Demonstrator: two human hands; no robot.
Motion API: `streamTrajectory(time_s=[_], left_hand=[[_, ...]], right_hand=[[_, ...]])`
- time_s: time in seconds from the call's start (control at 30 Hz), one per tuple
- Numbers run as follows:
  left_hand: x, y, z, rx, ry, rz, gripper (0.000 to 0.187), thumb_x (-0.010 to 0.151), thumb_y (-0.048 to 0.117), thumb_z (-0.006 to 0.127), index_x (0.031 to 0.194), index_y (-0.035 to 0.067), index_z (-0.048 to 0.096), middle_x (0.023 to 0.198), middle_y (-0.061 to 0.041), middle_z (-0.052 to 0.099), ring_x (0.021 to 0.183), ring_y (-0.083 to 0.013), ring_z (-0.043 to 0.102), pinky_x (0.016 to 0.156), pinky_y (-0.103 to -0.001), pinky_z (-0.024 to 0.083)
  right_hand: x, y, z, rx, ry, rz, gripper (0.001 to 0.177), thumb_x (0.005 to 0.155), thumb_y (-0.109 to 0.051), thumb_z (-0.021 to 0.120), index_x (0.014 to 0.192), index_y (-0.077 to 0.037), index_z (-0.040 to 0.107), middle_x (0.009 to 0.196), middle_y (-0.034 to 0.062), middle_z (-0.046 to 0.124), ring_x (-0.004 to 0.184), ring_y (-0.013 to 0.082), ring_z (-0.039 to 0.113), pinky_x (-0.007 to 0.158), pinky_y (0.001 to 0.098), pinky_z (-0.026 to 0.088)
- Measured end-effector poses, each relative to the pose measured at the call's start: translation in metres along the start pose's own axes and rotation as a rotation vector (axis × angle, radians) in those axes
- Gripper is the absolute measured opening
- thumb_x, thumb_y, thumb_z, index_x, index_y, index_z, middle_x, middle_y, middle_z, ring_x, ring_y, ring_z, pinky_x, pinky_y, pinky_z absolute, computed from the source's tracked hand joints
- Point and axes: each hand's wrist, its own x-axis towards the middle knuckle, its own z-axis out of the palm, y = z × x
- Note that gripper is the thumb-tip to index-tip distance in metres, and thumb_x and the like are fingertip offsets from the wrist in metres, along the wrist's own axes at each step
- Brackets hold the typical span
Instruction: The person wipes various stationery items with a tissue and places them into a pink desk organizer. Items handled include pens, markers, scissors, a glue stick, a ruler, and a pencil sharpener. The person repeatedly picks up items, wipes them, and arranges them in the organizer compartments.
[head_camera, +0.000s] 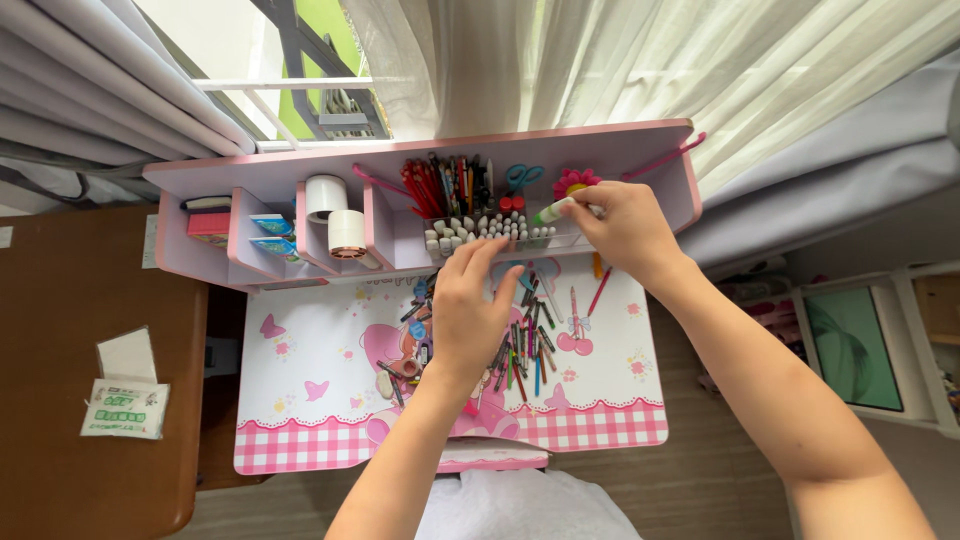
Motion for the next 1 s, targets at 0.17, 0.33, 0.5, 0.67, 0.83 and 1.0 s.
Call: streamTrajectory(time_s=[0.17, 0.33, 0.5, 0.67, 0.83, 1.0], left_hand=[[-0.008, -0.018, -0.005, 0.018, -0.001, -0.077, 0.031, 0.092, 0.015, 0.074, 0.120, 0.004, 0.069, 0.119, -0.012, 0.068, 0.108, -0.0336, 0.065, 0.094, -0.042, 0.050], [-0.014, -0.032, -0.007, 0.024, -0.002, -0.149, 0.029, 0.092, 0.013, 0.073, 0.119, 0.004, 0.069, 0.119, -0.011, 0.069, 0.107, -0.0334, 0.066, 0.093, -0.042, 0.051], [-0.017, -0.040, -0.008, 0.037, -0.002, -0.180, 0.028, 0.092, 0.012, 0.071, 0.119, 0.004, 0.069, 0.118, -0.011, 0.069, 0.107, -0.0331, 0.066, 0.094, -0.042, 0.050], [-0.018, -0.043, -0.008, 0.056, -0.002, -0.194, 0.027, 0.092, 0.011, 0.070, 0.119, 0.005, 0.069, 0.119, -0.011, 0.069, 0.108, -0.0329, 0.065, 0.094, -0.043, 0.049], [-0.019, -0.046, -0.007, 0.080, 0.007, -0.196, 0.026, 0.093, 0.010, 0.070, 0.118, 0.005, 0.069, 0.118, -0.009, 0.069, 0.108, -0.0316, 0.065, 0.095, -0.043, 0.049], [-0.020, -0.049, -0.006, 0.086, 0.017, -0.200, 0.026, 0.093, 0.010, 0.069, 0.118, 0.005, 0.069, 0.117, -0.009, 0.069, 0.107, -0.0314, 0.065, 0.094, -0.043, 0.049]], right_hand=[[0.012, 0.041, 0.034, -0.182, -0.044, 0.022, 0.017, 0.096, -0.022, 0.068, 0.101, -0.010, 0.079, 0.087, 0.0134, 0.069, 0.077, 0.0340, 0.067, 0.071, 0.0435, 0.053], [0.019, 0.074, 0.067, -0.320, -0.081, 0.041, 0.021, 0.095, -0.029, 0.066, 0.094, -0.011, 0.077, 0.090, 0.0104, 0.070, 0.084, 0.0361, 0.067, 0.072, 0.0480, 0.053], [0.024, 0.094, 0.088, -0.327, -0.083, 0.040, 0.022, 0.094, -0.030, 0.067, 0.095, -0.012, 0.078, 0.090, 0.0109, 0.069, 0.084, 0.0355, 0.067, 0.073, 0.0481, 0.054], [0.028, 0.104, 0.106, -0.353, -0.118, 0.086, 0.025, 0.093, -0.035, 0.069, 0.095, -0.013, 0.080, 0.089, 0.0093, 0.071, 0.084, 0.0339, 0.068, 0.073, 0.0477, 0.055], [0.030, 0.114, 0.119, -0.330, -0.116, 0.133, 0.025, 0.089, -0.036, 0.071, 0.094, -0.014, 0.081, 0.089, 0.0089, 0.071, 0.082, 0.0337, 0.069, 0.072, 0.0470, 0.055], [0.030, 0.121, 0.128, -0.306, -0.132, 0.150, 0.022, 0.089, -0.033, 0.071, 0.095, -0.015, 0.083, 0.088, 0.0108, 0.070, 0.081, 0.0358, 0.068, 0.073, 0.0479, 0.055]])
